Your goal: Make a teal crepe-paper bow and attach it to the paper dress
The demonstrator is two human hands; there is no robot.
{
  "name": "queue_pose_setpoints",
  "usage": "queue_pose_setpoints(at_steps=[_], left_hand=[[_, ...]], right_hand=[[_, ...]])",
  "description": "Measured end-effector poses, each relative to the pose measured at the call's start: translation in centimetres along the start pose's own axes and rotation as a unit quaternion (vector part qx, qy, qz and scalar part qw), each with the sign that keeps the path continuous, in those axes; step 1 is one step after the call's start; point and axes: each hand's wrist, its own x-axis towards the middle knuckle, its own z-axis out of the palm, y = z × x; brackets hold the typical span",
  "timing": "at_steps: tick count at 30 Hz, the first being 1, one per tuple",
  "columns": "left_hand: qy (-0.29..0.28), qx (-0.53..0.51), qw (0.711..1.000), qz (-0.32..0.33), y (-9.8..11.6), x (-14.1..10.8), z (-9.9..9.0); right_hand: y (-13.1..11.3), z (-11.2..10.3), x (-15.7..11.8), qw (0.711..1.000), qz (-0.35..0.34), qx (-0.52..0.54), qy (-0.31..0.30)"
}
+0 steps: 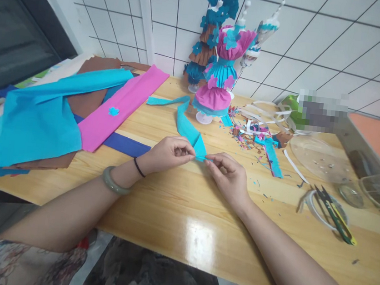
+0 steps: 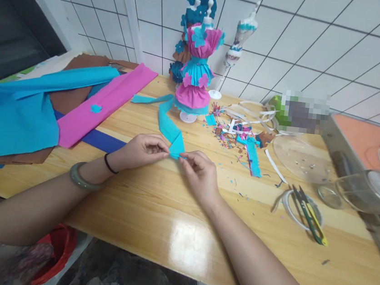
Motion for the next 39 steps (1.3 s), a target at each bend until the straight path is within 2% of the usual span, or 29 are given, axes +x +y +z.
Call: queue_pose_setpoints(at_steps=[4, 10, 18, 28, 33, 39], left_hand=[[-0.013, 0.010, 1.000, -0.001, -0.03, -0.03, 0.04], [-0.039, 0.047, 0.996, 0.067, -0.19, -0.06, 0.13], [-0.048, 0.087, 0.991, 0.088, 0.22, -0.02, 0.07], [-0.045, 0.076, 0.992, 0.085, 0.16, -0.13, -0.01], [-0.055, 0.087, 0.990, 0.094, 0.33, -0.11, -0.08], [-0.059, 0.097, 0.988, 0.101, 0.23, -0.10, -0.12]], right_hand=[[-0.04, 0.10, -0.07, 1.000, -0.021, -0.005, -0.002], [-0.27, 0.23, -0.26, 0.997, -0.066, -0.003, -0.028], [-0.11, 0.36, -0.20, 0.998, -0.056, 0.005, -0.043], [-0.08, 0.21, -0.25, 0.999, -0.034, -0.003, -0.035], [-0.01, 0.33, -0.32, 0.998, -0.025, 0.006, -0.054], [-0.09, 0.28, -0.19, 0.999, -0.027, -0.003, -0.034]])
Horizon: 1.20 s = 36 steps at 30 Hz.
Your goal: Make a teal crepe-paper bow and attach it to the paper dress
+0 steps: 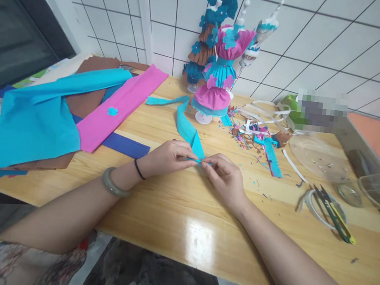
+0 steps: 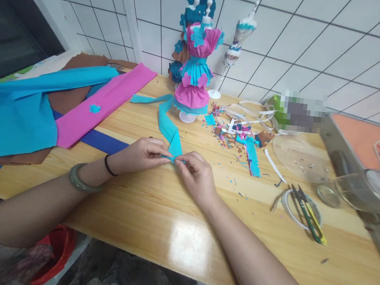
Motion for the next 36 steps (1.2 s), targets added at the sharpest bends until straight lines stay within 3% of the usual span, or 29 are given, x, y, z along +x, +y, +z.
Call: queue_pose_setpoints(at_steps=[8, 19, 31, 36], left_hand=[[0.016, -0.014, 1.000, -0.001, -0.24, -0.04, 0.06], [0.035, -0.077, 0.993, -0.084, -0.38, -0.03, 0.19], [0.033, -0.095, 0.992, -0.074, -0.31, 0.07, 0.01], [0.037, -0.147, 0.977, -0.151, -0.10, -0.02, -0.06]], right_hand=[[0.06, -0.15, 0.00, 1.000, 0.009, 0.003, 0.006], [0.22, -0.25, 0.06, 0.998, 0.050, 0.030, 0.019], [0.30, -0.27, 0.03, 0.998, 0.048, 0.037, 0.014], [0.50, -0.20, -0.08, 0.996, 0.048, 0.064, 0.028]])
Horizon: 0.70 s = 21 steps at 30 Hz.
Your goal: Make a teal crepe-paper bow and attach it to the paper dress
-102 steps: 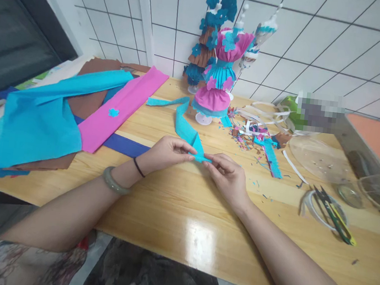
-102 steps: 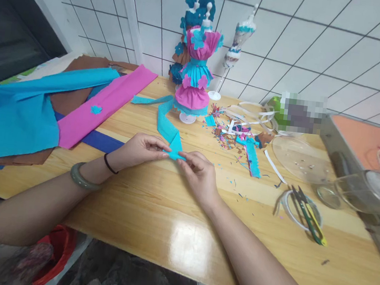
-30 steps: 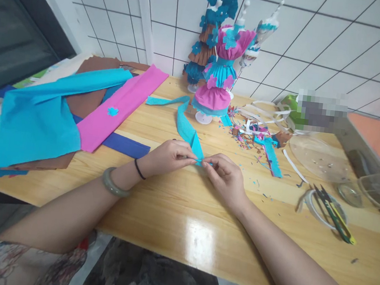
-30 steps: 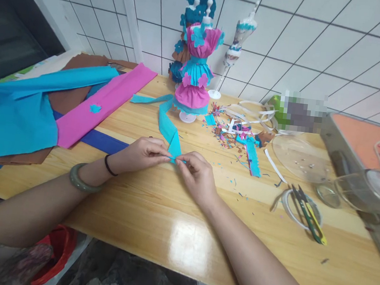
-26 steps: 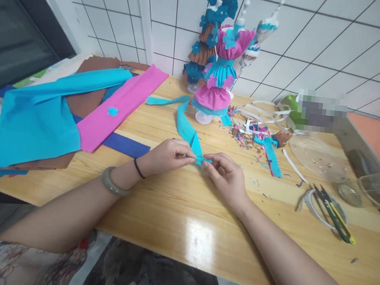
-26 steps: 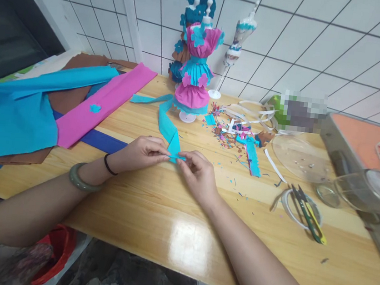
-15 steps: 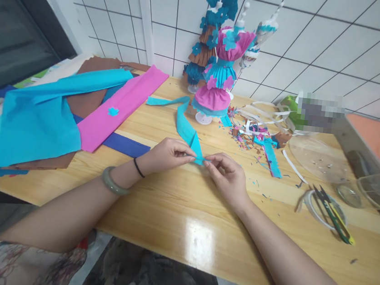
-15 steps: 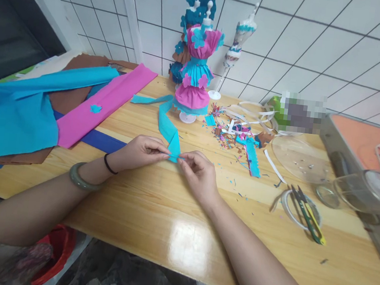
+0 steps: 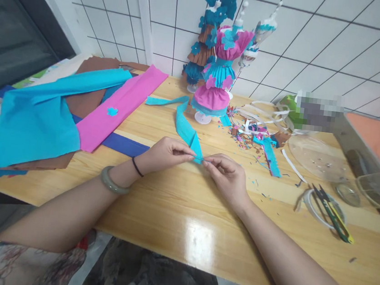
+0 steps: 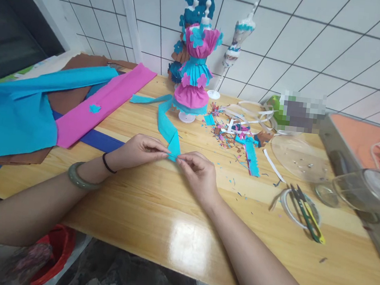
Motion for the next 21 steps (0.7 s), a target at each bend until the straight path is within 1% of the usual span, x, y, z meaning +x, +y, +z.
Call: queue_pose_setpoints(at_steps=[3, 7, 12, 16, 21], left_hand=[[0.008, -0.030, 0.998, -0.047, 0.12, -0.07, -0.04], [0.006, -0.062, 0.995, -0.083, 0.28, -0.07, -0.14], [0.000, -0.121, 0.989, -0.089, 0.27, -0.05, -0.23], [-0.007, -0.152, 0.984, -0.086, 0.18, -0.08, -0.31], [-0.013, -0.154, 0.985, -0.079, 0.08, -0.15, -0.44]], right_hand=[[0.34, 0.03, -0.11, 0.999, 0.015, 0.034, 0.014], [0.36, 0.03, -0.12, 0.995, 0.051, 0.081, 0.029], [-0.09, 0.03, 0.06, 0.987, 0.082, 0.136, 0.031], [-0.21, -0.06, 0.06, 0.987, 0.079, 0.138, 0.027], [-0.40, -0.23, 0.02, 0.986, 0.088, 0.138, 0.020]])
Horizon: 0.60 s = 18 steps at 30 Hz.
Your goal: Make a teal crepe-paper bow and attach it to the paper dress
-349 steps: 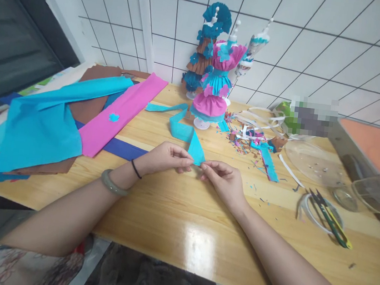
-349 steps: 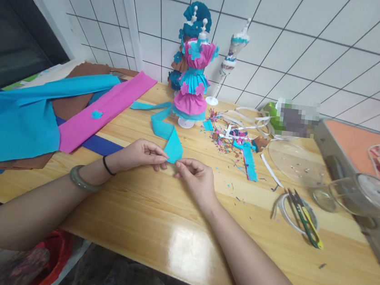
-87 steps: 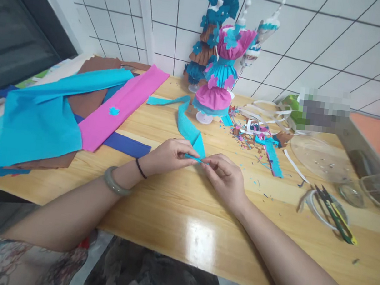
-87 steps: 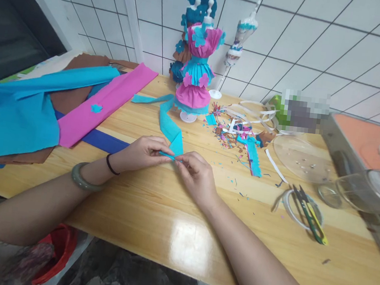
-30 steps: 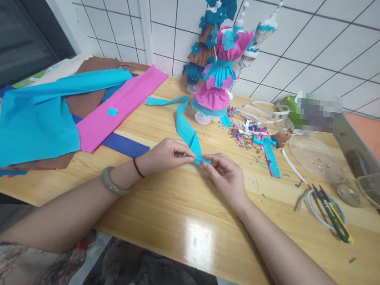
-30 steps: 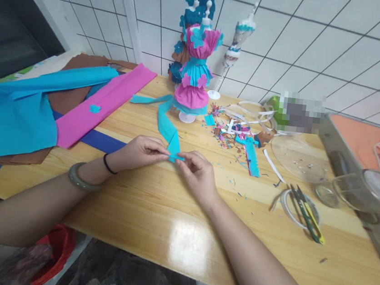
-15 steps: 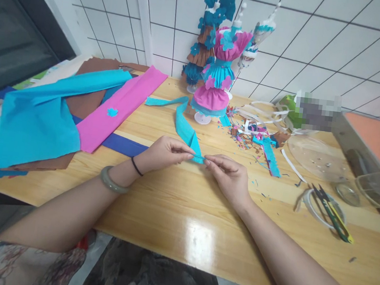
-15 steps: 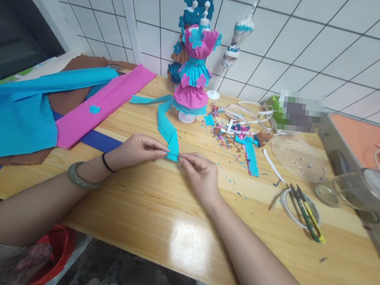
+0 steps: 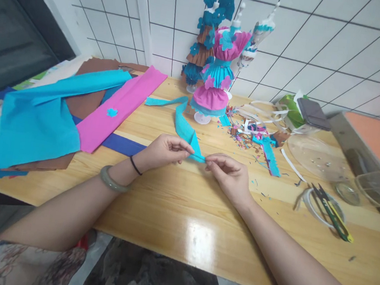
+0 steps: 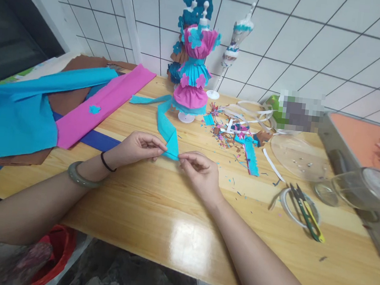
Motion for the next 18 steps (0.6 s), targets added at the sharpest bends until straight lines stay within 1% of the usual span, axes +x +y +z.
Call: queue_pose_setpoints(at_steps=[4, 7, 14, 16, 18], left_hand=[[-0.002, 0.016, 1.000, -0.010, 0.12, -0.04, -0.03], [-0.006, 0.021, 1.000, -0.015, 0.30, -0.08, -0.02], [-0.028, 0.019, 0.999, -0.010, 0.86, -0.20, -0.26], [-0.022, 0.020, 1.000, -0.007, 0.89, -0.19, -0.25], [-0.004, 0.025, 1.000, -0.004, 0.77, -0.14, -0.15]], right_hand=[[-0.12, 0.01, 0.05, 0.999, 0.033, 0.005, -0.003], [-0.07, 0.00, 0.08, 0.999, 0.044, 0.008, -0.007], [-0.38, -0.21, 0.04, 0.999, 0.039, -0.001, -0.033], [-0.39, -0.13, 0.01, 0.999, 0.029, -0.012, -0.032], [-0.23, 0.01, -0.05, 0.999, 0.017, -0.019, -0.023]])
